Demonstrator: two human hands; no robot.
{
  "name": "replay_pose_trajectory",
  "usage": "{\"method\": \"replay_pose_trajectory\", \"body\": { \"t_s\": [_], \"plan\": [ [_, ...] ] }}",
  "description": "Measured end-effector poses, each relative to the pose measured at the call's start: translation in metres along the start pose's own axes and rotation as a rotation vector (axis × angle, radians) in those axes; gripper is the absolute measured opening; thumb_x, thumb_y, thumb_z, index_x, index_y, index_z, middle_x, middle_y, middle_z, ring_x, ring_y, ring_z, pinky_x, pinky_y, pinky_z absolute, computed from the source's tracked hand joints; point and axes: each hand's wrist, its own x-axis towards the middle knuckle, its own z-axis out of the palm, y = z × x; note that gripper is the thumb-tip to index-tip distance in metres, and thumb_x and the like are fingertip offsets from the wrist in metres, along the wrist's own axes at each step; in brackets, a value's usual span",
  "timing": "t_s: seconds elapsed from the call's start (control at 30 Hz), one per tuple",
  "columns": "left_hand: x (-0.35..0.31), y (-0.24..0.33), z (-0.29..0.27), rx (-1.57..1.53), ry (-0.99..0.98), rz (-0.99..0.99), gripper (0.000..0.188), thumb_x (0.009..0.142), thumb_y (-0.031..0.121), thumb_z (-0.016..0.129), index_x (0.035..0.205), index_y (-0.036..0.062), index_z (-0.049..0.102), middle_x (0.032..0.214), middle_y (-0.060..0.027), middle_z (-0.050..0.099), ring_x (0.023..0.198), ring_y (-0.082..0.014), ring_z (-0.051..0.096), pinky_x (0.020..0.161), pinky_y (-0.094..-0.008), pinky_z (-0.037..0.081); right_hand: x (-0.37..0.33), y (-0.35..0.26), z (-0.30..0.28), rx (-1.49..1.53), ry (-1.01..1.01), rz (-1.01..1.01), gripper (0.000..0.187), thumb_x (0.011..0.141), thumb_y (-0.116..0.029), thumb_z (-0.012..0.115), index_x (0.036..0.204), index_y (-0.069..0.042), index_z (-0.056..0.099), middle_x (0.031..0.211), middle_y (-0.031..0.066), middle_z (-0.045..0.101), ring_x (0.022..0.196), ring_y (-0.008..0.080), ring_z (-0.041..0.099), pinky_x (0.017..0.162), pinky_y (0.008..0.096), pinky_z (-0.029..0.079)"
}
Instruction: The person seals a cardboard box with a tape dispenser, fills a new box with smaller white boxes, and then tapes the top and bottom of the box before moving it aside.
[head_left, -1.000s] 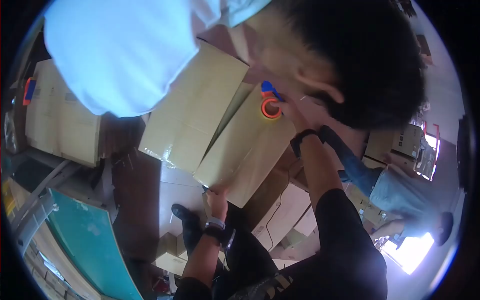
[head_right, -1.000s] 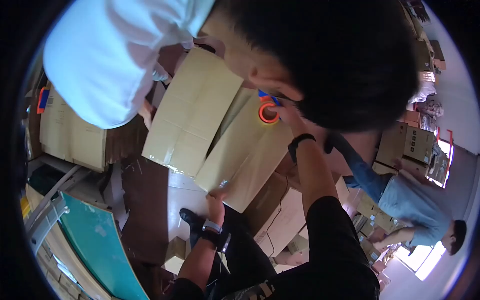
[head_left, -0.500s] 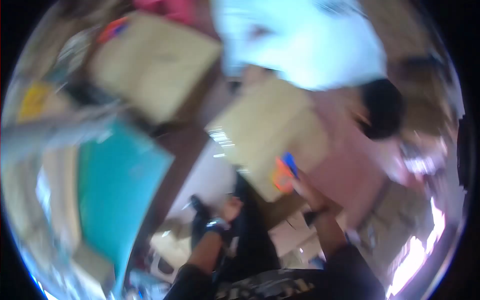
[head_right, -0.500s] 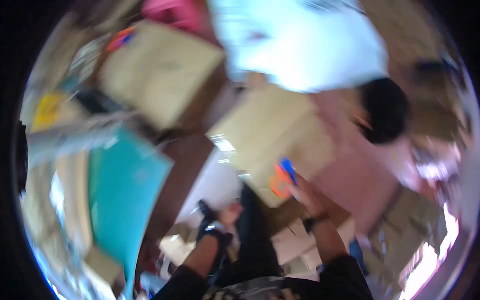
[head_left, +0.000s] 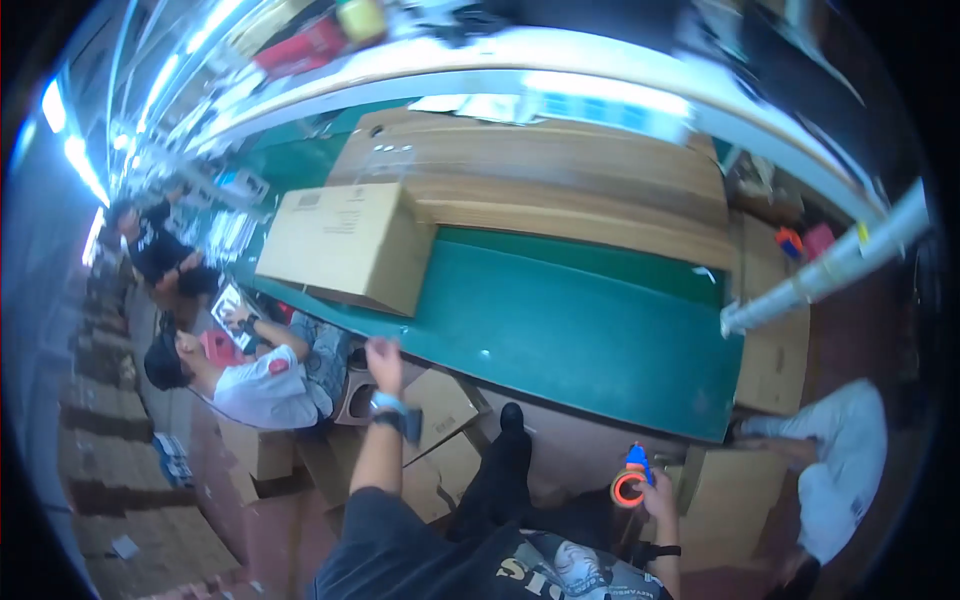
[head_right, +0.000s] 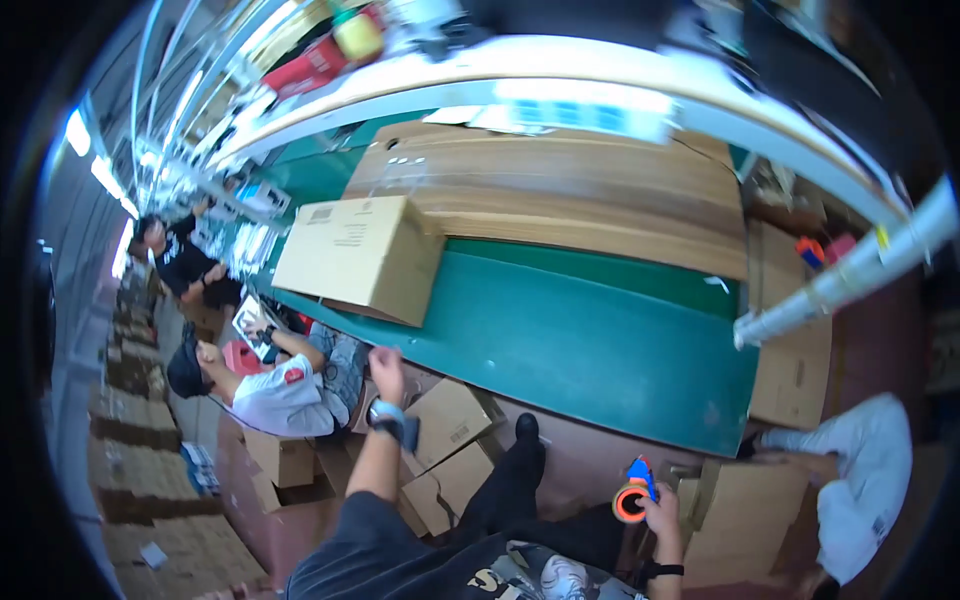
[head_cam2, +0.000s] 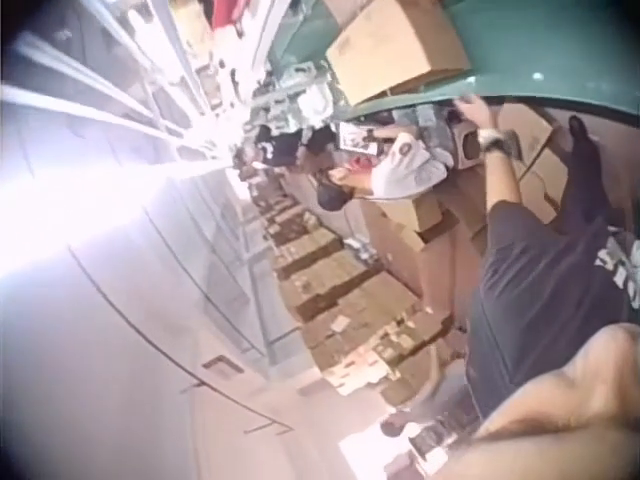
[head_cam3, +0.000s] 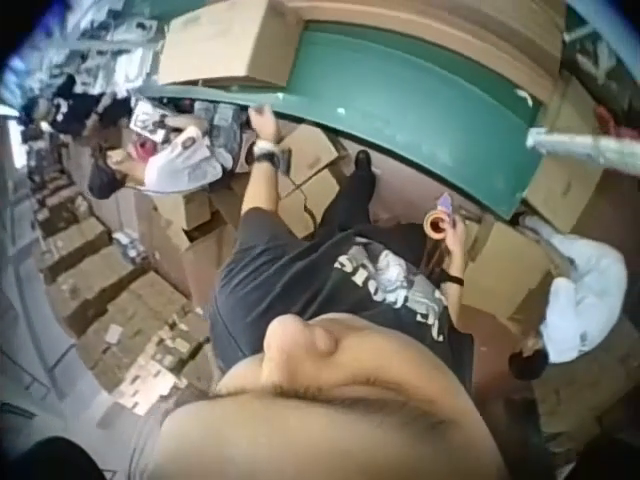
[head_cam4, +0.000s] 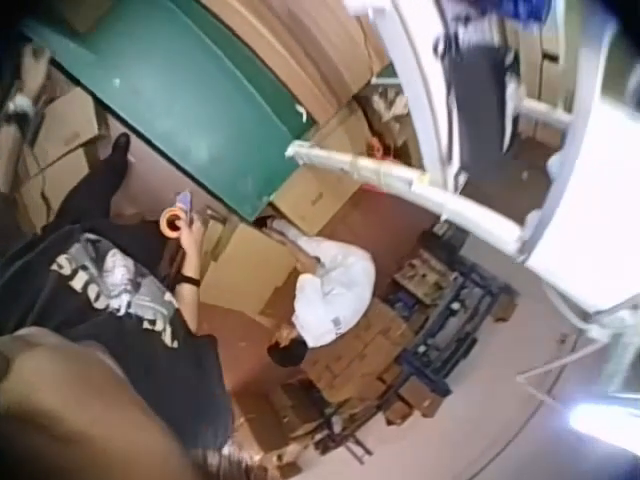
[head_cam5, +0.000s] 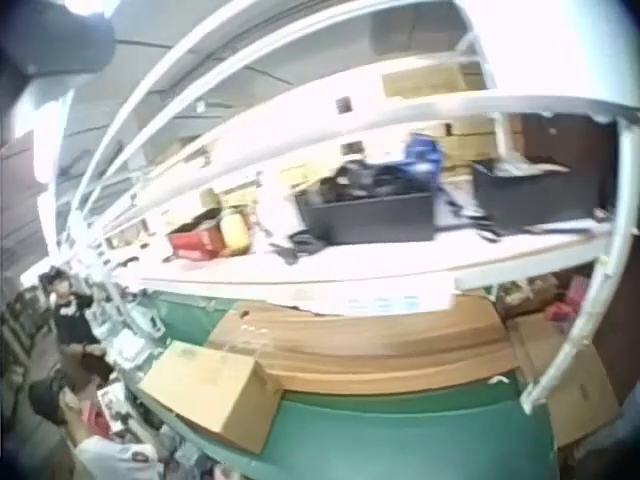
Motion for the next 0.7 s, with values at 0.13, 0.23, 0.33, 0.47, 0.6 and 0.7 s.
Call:
{"method": "replay_pose_trajectory", "body": {
  "t_s": [0.13,0.23,0.33,0.47,0.6,0.7],
  "plan": [
    [0.129,-0.005,0.004,-0.390,-0.059,-0.310,0.045,0.091,0.037,0.068,0.104,-0.0056,0.059,0.095,-0.0091,0.062,0.085,-0.0201,0.057,0.081,-0.0344,0.048,0.044,-0.104,0.056,-0.168,-0.080,-0.032,0.035,0.068,-0.013,0.075,0.099,0.002,0.067,0.081,0.0108,0.067,0.077,0.0209,0.063,0.074,0.0346,0.050],
    [0.125,0.009,0.077,-0.347,0.097,-0.336,0.041,0.095,0.035,0.064,0.086,-0.0051,0.064,0.078,-0.0049,0.065,0.072,-0.0190,0.056,0.068,-0.0352,0.047,0.061,-0.148,0.088,-0.339,-0.133,-0.120,0.035,0.068,-0.014,0.076,0.097,0.002,0.066,0.081,0.0122,0.067,0.076,0.0229,0.063,0.074,0.0355,0.051],
    [0.122,0.030,0.091,-0.376,0.300,-0.073,0.042,0.097,0.033,0.062,0.078,-0.0053,0.059,0.071,-0.0051,0.061,0.066,-0.0171,0.049,0.062,-0.0370,0.043,0.055,-0.167,0.110,-0.442,-0.225,-0.185,0.033,0.070,-0.015,0.076,0.096,0.002,0.066,0.082,0.0126,0.068,0.075,0.0229,0.064,0.073,0.0364,0.051],
    [0.137,0.044,0.073,-0.321,0.431,0.010,0.044,0.099,0.030,0.059,0.076,-0.0072,0.056,0.067,-0.0102,0.060,0.064,-0.0164,0.047,0.061,-0.0383,0.042,0.054,-0.141,0.077,-0.404,-0.263,-0.014,0.032,0.071,-0.015,0.075,0.097,0.001,0.067,0.084,0.0126,0.069,0.076,0.0211,0.064,0.073,0.0366,0.051],
    [0.147,0.014,0.002,-0.137,0.308,-0.290,0.043,0.098,0.028,0.057,0.086,-0.0134,0.058,0.079,-0.0233,0.066,0.079,-0.0323,0.065,0.075,-0.0426,0.049,0.049,-0.137,0.057,-0.505,-0.177,0.127,0.033,0.071,-0.012,0.074,0.100,0.001,0.068,0.087,0.0121,0.070,0.080,0.0201,0.066,0.074,0.0358,0.052],
    [0.136,-0.027,-0.038,-0.017,0.189,-0.256,0.042,0.097,0.029,0.059,0.095,-0.0129,0.057,0.090,-0.0245,0.063,0.091,-0.0378,0.063,0.083,-0.0429,0.048,0.044,-0.140,0.060,-0.413,-0.134,0.161,0.035,0.070,-0.011,0.073,0.103,0.000,0.069,0.087,0.0109,0.070,0.081,0.0214,0.066,0.078,0.0361,0.053]
  ]
}}
